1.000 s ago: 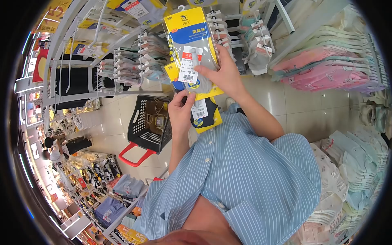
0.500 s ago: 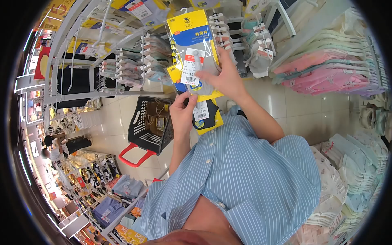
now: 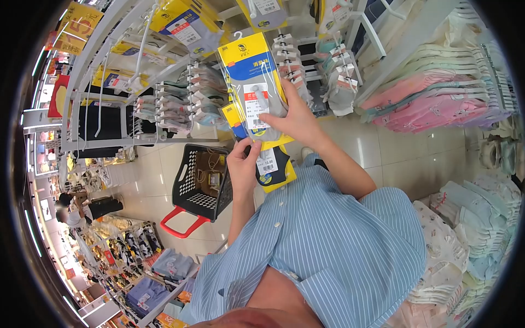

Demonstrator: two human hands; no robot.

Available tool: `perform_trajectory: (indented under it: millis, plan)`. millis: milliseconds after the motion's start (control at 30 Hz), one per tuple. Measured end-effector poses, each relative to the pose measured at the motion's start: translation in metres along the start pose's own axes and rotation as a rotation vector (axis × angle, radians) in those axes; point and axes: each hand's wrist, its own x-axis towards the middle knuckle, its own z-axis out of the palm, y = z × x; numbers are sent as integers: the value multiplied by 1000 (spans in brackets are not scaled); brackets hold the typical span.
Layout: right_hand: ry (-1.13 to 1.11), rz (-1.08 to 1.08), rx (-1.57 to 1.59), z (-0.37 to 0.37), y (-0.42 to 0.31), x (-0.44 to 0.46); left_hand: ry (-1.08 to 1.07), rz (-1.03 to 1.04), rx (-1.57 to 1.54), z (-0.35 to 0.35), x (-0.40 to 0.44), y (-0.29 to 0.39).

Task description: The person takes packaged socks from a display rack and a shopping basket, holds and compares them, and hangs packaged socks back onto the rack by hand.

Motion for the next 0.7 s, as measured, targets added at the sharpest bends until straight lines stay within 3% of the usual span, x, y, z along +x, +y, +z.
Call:
perform_trajectory:
  millis: [400,700]
  plan:
    - [-51,82,178,-4,-5,2,12,2,-44,-9,5,-21]
    - [11,-2,260,-16,3,-8,11,-41,-66,7,5,-5]
